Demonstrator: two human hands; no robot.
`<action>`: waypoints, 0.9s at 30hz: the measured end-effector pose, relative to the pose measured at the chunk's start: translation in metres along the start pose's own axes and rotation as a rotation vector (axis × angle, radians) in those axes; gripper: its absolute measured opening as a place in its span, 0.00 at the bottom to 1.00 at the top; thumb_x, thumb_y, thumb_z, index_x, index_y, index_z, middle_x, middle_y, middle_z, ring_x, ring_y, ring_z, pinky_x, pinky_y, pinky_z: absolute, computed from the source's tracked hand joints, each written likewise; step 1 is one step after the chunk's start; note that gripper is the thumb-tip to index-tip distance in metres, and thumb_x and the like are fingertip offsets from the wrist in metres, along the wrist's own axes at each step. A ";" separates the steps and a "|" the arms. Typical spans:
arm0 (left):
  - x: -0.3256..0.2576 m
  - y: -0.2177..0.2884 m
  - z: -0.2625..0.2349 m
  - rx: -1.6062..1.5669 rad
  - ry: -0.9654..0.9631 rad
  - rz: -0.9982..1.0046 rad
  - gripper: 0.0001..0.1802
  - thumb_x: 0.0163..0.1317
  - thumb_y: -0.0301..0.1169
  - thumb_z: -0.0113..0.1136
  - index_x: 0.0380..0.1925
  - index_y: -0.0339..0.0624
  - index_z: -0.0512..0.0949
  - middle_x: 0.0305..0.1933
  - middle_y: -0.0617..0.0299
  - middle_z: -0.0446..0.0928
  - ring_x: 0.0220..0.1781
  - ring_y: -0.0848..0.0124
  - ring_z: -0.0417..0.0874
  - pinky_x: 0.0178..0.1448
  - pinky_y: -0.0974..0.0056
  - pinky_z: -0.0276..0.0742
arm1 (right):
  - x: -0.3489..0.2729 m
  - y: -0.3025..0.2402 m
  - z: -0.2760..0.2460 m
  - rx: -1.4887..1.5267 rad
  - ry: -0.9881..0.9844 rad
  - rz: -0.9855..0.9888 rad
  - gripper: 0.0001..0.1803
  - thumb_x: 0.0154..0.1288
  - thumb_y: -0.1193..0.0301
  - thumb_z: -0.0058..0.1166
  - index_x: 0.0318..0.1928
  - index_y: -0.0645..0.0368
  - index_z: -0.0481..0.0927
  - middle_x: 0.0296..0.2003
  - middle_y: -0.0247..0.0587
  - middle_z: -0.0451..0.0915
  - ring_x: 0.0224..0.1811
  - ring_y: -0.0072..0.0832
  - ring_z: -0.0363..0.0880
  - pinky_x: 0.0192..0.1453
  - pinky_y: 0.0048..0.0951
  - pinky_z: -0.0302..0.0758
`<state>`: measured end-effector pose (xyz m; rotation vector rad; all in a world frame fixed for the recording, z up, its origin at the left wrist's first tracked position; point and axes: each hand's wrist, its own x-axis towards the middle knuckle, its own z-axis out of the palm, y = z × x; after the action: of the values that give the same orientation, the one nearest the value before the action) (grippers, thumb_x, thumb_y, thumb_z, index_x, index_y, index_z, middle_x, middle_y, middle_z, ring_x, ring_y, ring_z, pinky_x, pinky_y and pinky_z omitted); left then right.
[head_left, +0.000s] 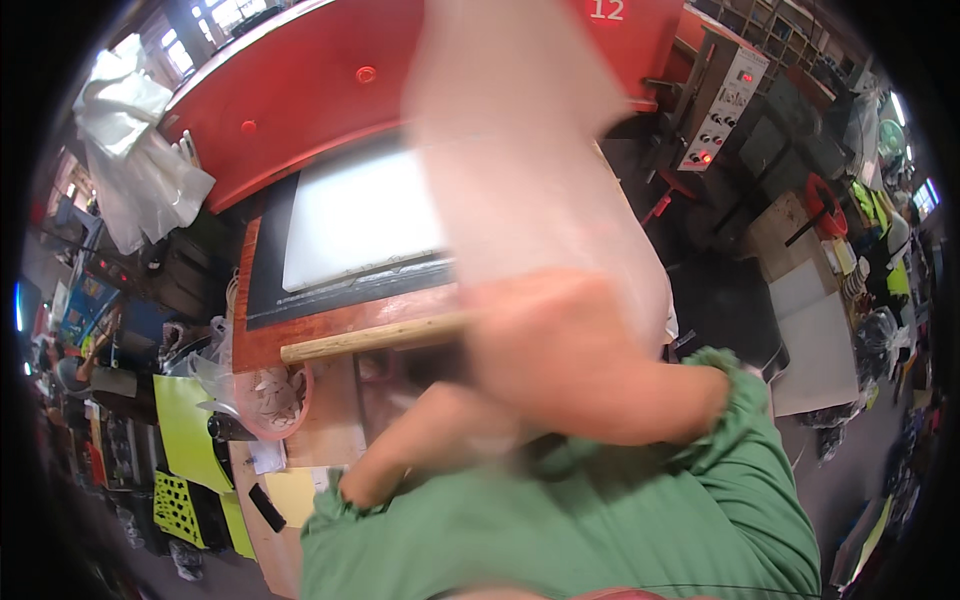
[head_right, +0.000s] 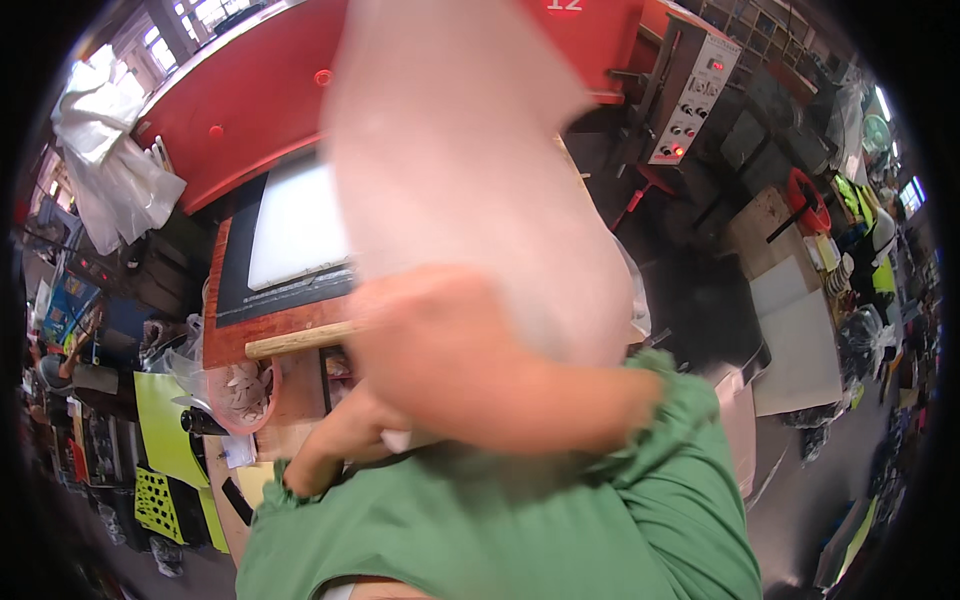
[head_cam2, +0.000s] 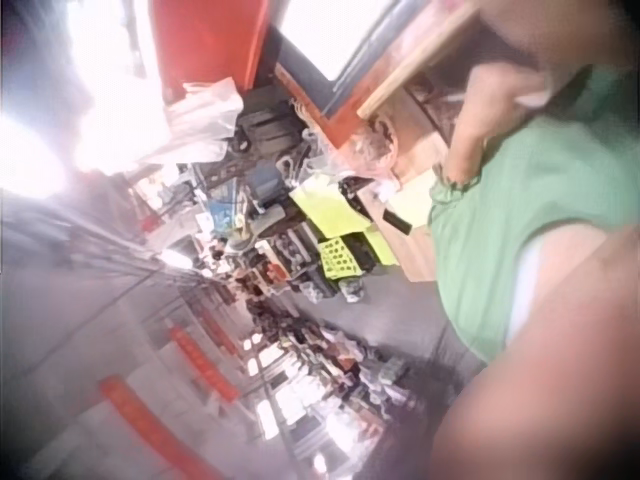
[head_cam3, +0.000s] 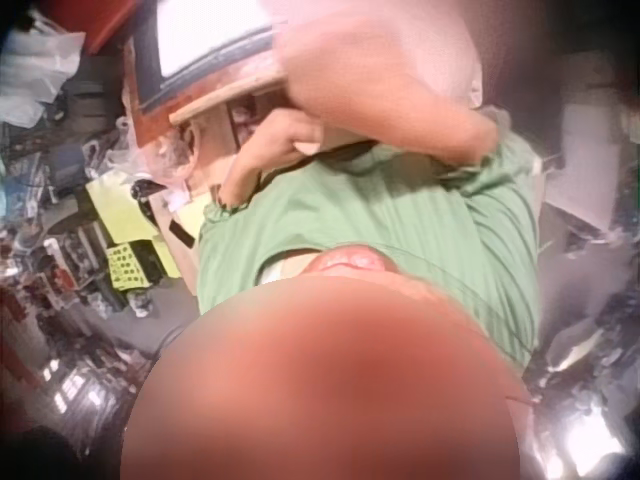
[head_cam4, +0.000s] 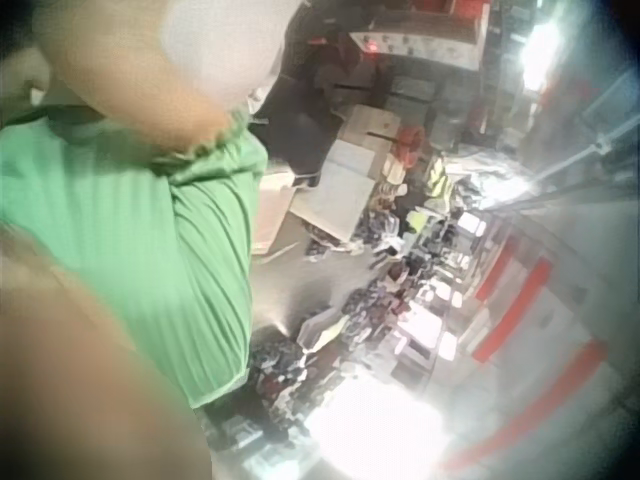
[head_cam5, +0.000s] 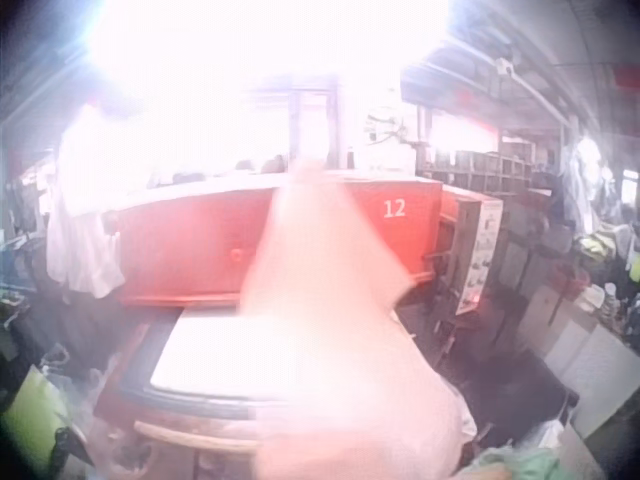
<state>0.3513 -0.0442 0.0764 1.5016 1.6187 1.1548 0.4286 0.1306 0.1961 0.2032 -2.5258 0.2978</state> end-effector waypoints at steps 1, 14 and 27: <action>-0.017 -0.002 0.011 -0.154 0.102 -0.127 0.16 0.58 0.24 0.64 0.48 0.38 0.81 0.53 0.63 0.82 0.60 0.72 0.77 0.60 0.61 0.72 | 0.006 -0.010 0.018 0.109 -0.051 -0.001 0.04 0.43 0.70 0.57 0.20 0.57 0.78 0.21 0.47 0.80 0.24 0.39 0.82 0.27 0.38 0.78; -0.169 -0.018 0.094 -0.396 1.038 -0.401 0.17 0.62 0.20 0.61 0.51 0.28 0.78 0.48 0.53 0.82 0.50 0.64 0.82 0.56 0.62 0.77 | -0.180 0.280 0.136 -0.155 0.107 0.757 0.28 0.61 0.57 0.63 0.54 0.65 0.78 0.47 0.54 0.80 0.50 0.50 0.78 0.59 0.45 0.73; -0.150 -0.042 0.009 -0.586 1.034 -0.551 0.28 0.72 0.32 0.50 0.69 0.35 0.62 0.66 0.53 0.71 0.66 0.62 0.73 0.70 0.59 0.68 | -0.209 0.304 0.148 0.828 0.092 0.916 0.22 0.57 0.67 0.66 0.49 0.67 0.79 0.42 0.44 0.83 0.44 0.29 0.81 0.50 0.32 0.77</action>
<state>0.3634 -0.1886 0.0186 -0.0080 1.8429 1.9549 0.4576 0.4018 -0.0928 -0.6617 -2.0913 1.6393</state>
